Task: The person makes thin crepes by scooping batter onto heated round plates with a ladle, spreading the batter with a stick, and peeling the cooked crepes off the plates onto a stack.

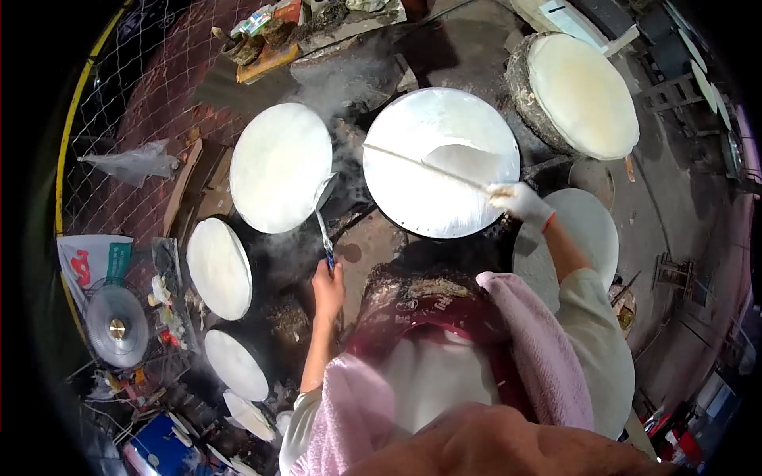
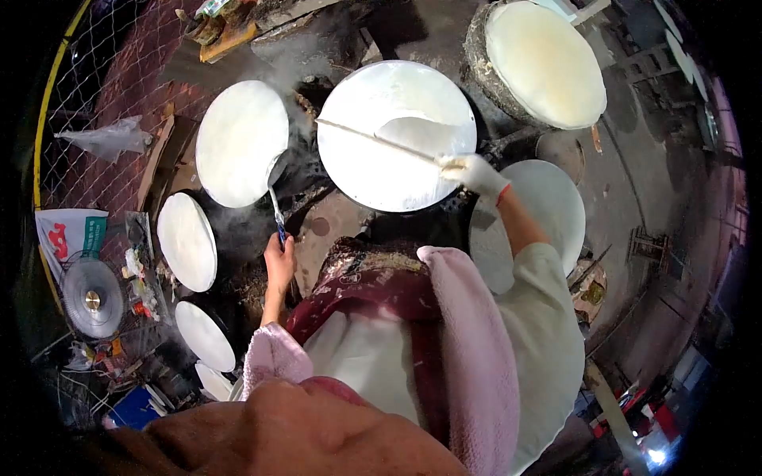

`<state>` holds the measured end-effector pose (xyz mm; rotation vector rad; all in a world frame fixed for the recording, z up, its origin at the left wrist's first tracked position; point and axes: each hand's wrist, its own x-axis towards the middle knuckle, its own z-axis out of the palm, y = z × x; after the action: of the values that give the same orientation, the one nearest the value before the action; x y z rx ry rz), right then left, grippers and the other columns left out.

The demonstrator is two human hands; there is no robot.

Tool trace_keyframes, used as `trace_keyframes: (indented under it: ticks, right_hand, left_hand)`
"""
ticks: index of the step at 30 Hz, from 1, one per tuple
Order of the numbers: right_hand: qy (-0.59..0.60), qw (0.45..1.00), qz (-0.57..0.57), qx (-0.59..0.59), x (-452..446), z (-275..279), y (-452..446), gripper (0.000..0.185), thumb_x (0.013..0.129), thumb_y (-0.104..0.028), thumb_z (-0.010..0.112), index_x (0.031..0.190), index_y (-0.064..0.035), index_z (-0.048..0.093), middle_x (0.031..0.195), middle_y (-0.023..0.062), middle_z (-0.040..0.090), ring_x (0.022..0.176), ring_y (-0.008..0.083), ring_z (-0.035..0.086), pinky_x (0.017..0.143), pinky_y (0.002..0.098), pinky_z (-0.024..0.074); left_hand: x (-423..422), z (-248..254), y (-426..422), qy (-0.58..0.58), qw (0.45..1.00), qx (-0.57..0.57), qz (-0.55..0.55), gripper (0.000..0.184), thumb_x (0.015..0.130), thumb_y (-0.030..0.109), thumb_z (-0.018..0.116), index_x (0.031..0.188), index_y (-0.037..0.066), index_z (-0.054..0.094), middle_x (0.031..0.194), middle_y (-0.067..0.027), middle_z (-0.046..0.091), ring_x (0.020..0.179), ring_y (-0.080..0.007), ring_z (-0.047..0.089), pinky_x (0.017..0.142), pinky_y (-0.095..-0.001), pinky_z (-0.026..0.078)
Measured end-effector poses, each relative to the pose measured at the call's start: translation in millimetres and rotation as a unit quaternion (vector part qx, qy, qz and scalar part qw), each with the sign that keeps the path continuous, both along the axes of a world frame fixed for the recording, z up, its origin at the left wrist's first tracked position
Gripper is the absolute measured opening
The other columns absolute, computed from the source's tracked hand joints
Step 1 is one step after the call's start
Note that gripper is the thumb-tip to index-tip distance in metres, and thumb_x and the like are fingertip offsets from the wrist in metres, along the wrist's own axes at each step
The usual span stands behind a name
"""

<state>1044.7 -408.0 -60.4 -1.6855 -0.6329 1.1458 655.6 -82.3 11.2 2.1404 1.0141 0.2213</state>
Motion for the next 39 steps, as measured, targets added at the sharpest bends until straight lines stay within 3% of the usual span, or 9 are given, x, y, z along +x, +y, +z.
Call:
trace_keyframes:
  ticks: [4,6,12,15,24,28,30,32,39]
  right_hand:
    - [-0.088,0.995,-0.048,-0.007,41,18,25,0.030,0.088,-0.014,0.065,0.113,0.0027,0.065,0.114,0.0078,0.067,0.103,0.0144,0.059,0.094,0.0274,0.0437]
    - [-0.014,0.999,0.010,-0.039,34,2,30,0.035,0.088,-0.015,0.065,0.118,0.0025,0.063,0.116,0.0075,0.066,0.103,0.0136,0.059,0.093,0.0265,0.0441]
    - [-0.007,0.998,0.056,-0.010,26,9,-25,0.031,0.084,-0.012,0.070,0.111,0.0023,0.066,0.120,0.0108,0.065,0.104,0.0113,0.059,0.093,0.0252,0.0437]
    - [-0.091,0.989,-0.098,-0.058,36,4,-17,0.028,0.086,-0.015,0.068,0.109,0.0014,0.067,0.118,0.0089,0.066,0.097,0.0096,0.060,0.089,0.0232,0.0443]
    - [0.114,0.989,0.044,-0.085,-18,6,-14,0.042,0.086,-0.011,0.069,0.123,0.0053,0.059,0.108,0.0009,0.065,0.092,0.0079,0.057,0.083,0.0232,0.0465]
    - [-0.033,0.996,0.048,-0.074,-74,23,-59,0.031,0.084,-0.020,0.072,0.104,0.0027,0.065,0.080,-0.0047,0.059,0.072,0.0047,0.052,0.060,0.0211,0.0417]
    - [0.292,0.940,-0.173,-0.024,-133,76,-45,0.021,0.087,-0.022,0.068,0.097,-0.0032,0.064,0.080,-0.0042,0.059,0.066,0.0031,0.049,0.054,0.0198,0.0375]
    - [0.392,0.897,-0.203,-0.019,-177,63,-15,0.019,0.090,-0.021,0.064,0.103,-0.0072,0.062,0.081,-0.0038,0.060,0.060,0.0024,0.046,0.049,0.0187,0.0329]
    - [0.284,0.890,-0.354,0.048,-253,13,209,0.023,0.094,-0.033,0.059,0.097,-0.0105,0.061,0.062,-0.0004,0.055,0.041,0.0115,0.046,0.037,0.0268,0.0376]
  left_hand:
    - [31,11,16,0.030,0.997,0.064,-0.034,0.020,0.094,0.017,0.056,0.089,-0.002,0.051,0.063,-0.0133,0.051,0.055,-0.0217,0.053,0.052,-0.0370,0.041]
    - [56,14,25,0.050,0.997,0.052,-0.032,0.022,0.091,0.016,0.059,0.088,-0.004,0.051,0.069,-0.0235,0.057,0.064,-0.0431,0.057,0.056,-0.0431,0.045]
    - [120,-6,44,0.067,0.986,0.107,-0.107,0.023,0.091,0.018,0.059,0.088,-0.003,0.048,0.077,-0.0304,0.060,0.079,-0.0496,0.058,0.063,-0.0537,0.045]
    - [139,-19,43,0.112,0.973,0.143,-0.142,0.025,0.090,0.021,0.059,0.089,-0.001,0.048,0.077,-0.0281,0.063,0.075,-0.0470,0.061,0.064,-0.0541,0.048]
    - [50,18,-8,0.204,0.933,0.163,-0.247,0.015,0.088,0.012,0.055,0.091,-0.001,0.047,0.071,-0.0252,0.062,0.064,-0.0443,0.061,0.056,-0.0535,0.049]
    - [4,6,-49,0.211,0.933,0.078,-0.280,0.017,0.090,0.015,0.051,0.098,0.000,0.048,0.073,-0.0266,0.063,0.068,-0.0452,0.063,0.060,-0.0564,0.049]
    - [5,2,-50,0.168,0.932,-0.009,-0.320,0.019,0.091,0.015,0.054,0.101,-0.001,0.051,0.077,-0.0304,0.061,0.076,-0.0483,0.061,0.067,-0.0554,0.048]
    - [16,4,-31,0.090,0.932,-0.078,-0.342,0.019,0.090,0.015,0.058,0.099,-0.002,0.054,0.081,-0.0301,0.062,0.080,-0.0475,0.061,0.069,-0.0534,0.048]
    - [-4,52,40,-0.137,0.975,-0.057,-0.167,0.015,0.094,0.015,0.058,0.100,0.001,0.055,0.064,-0.0033,0.050,0.055,-0.0117,0.046,0.052,-0.0286,0.041]
